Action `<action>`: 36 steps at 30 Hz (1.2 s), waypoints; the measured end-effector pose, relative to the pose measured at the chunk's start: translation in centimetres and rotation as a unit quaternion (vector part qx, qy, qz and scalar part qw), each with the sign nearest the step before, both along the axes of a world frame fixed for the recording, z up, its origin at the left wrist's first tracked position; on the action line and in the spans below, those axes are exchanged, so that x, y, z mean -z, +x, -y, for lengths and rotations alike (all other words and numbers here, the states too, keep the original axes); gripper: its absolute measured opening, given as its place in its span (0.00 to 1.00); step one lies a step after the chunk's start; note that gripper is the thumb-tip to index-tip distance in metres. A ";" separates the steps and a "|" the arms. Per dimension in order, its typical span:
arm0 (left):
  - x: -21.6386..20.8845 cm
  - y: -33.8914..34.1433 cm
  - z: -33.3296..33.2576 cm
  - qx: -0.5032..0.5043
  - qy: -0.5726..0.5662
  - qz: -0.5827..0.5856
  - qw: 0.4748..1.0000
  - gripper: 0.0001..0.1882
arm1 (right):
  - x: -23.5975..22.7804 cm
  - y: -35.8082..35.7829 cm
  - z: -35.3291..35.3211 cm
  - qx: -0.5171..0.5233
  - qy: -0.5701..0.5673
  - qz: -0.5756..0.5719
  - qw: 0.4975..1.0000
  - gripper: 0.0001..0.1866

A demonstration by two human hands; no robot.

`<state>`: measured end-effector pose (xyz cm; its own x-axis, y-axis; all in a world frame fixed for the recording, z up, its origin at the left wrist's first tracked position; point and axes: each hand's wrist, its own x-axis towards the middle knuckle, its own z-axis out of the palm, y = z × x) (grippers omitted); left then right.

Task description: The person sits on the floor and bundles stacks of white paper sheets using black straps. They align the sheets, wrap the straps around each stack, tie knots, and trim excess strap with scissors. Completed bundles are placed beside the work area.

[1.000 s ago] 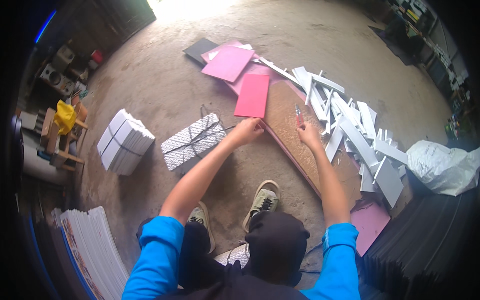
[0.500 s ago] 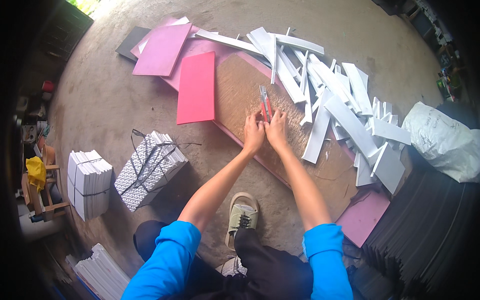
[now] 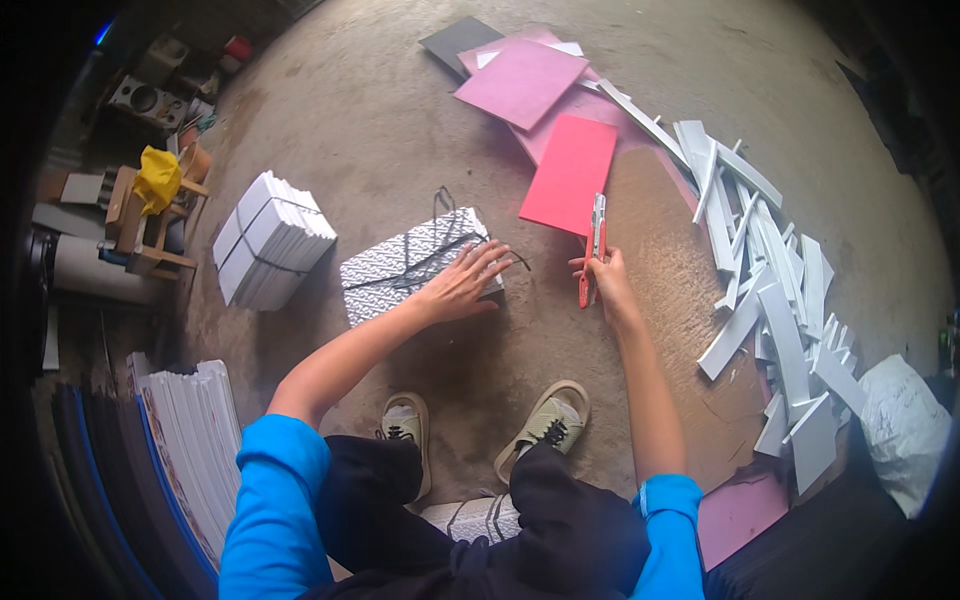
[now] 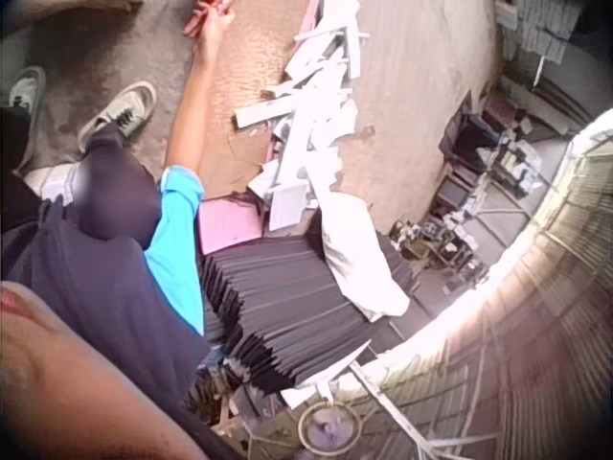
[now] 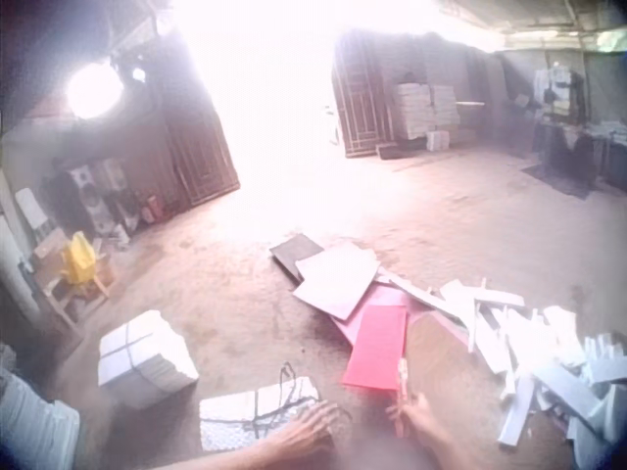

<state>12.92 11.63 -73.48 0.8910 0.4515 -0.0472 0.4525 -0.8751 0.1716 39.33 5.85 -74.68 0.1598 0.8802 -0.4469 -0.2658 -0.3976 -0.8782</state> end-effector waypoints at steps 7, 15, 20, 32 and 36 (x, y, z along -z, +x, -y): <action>-2.1 -10.1 2.7 -0.213 0.122 -0.179 0.953 0.49 | -1.4 -7.3 -0.6 -0.093 0.004 0.024 0.995 0.22; 1.2 -13.7 2.9 -0.286 0.182 -0.032 0.940 0.26 | -1.5 -15.7 0.2 -0.178 0.058 0.092 0.978 0.14; 2.6 -13.9 3.3 -0.391 0.109 0.018 0.914 0.21 | -2.5 -19.2 1.3 -0.243 0.075 0.261 0.931 0.11; 2.1 -10.3 3.1 -0.569 -0.051 0.134 0.810 0.17 | -0.8 -20.8 1.7 -0.282 0.047 0.331 0.900 0.10; 3.0 -12.4 2.5 -0.498 -0.477 0.422 0.588 0.19 | 0.4 -21.2 2.2 -0.295 0.088 0.423 0.852 0.14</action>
<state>0.53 9.13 -76.49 0.0932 0.8966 -0.4328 0.0602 0.4289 0.9014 18.09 3.63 -75.05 -0.1338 0.9603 -0.2449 0.6926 -0.0861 -0.7162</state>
